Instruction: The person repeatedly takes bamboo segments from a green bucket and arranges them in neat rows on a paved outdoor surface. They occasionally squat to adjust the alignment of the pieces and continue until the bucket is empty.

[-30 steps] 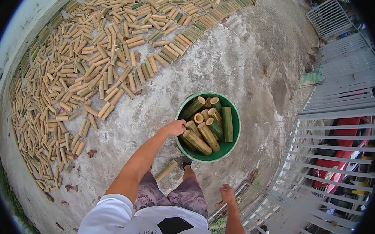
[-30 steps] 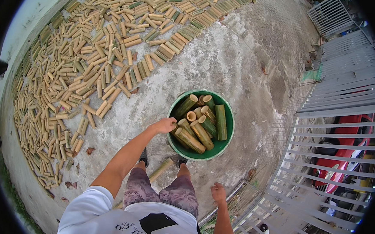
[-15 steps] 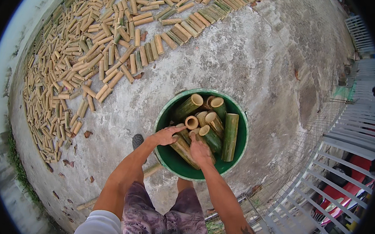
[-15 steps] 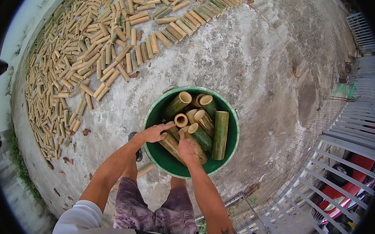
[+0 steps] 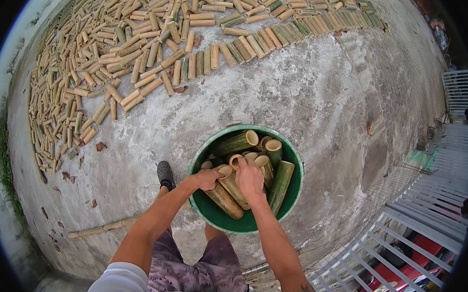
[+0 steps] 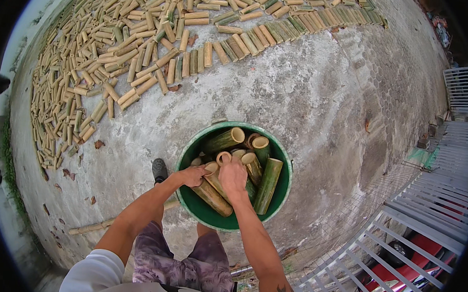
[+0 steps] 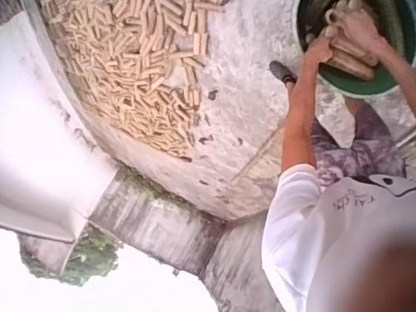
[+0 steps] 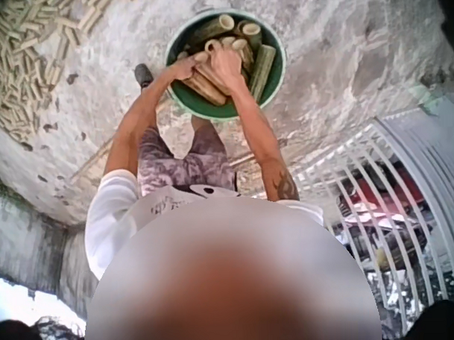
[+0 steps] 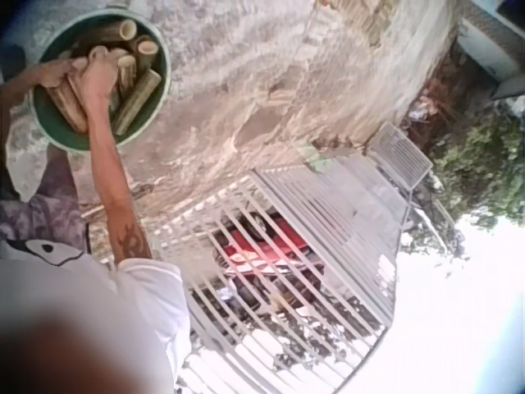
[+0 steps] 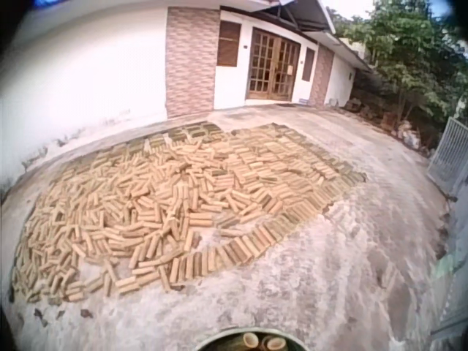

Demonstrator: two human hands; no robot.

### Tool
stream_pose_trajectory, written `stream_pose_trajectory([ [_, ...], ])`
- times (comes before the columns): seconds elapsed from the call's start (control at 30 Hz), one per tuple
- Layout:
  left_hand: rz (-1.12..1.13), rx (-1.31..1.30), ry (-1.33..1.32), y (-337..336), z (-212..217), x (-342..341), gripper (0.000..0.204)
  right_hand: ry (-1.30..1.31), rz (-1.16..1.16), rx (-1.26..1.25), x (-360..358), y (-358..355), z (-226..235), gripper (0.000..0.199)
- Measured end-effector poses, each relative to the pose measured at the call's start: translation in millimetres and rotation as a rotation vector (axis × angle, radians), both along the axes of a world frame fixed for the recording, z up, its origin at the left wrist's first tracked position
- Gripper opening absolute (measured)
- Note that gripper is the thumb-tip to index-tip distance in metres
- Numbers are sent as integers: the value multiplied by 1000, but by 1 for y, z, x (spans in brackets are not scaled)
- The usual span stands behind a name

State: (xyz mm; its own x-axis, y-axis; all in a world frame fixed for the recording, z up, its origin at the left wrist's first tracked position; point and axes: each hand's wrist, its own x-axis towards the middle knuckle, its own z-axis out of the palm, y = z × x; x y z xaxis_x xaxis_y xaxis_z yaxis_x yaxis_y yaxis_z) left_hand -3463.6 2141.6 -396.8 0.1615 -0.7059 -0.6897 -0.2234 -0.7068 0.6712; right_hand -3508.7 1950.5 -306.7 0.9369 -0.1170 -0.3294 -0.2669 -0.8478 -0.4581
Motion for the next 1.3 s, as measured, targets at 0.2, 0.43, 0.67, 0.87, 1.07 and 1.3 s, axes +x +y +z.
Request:
stream_pose_trajectory([
  [0.2,80,-76,-55,5,-20,-10,63,345,393,-691,53,-65,-37,38],
  [0.43,143,-102,-1,10,-13,-10,63,538,515,-730,60,-50,-63,37],
  [0.67,159,-122,77,14,-1,-2,61,473,539,-769,42,-34,-57,36],
  [0.87,195,-133,99,16,2,-2,61,669,595,-641,63,-61,-62,47],
  [1.07,195,-175,-15,18,18,-25,58,596,381,-684,59,-46,-81,36],
  [1.3,227,-151,-46,24,26,-42,48,671,445,-623,71,-44,-83,41],
])
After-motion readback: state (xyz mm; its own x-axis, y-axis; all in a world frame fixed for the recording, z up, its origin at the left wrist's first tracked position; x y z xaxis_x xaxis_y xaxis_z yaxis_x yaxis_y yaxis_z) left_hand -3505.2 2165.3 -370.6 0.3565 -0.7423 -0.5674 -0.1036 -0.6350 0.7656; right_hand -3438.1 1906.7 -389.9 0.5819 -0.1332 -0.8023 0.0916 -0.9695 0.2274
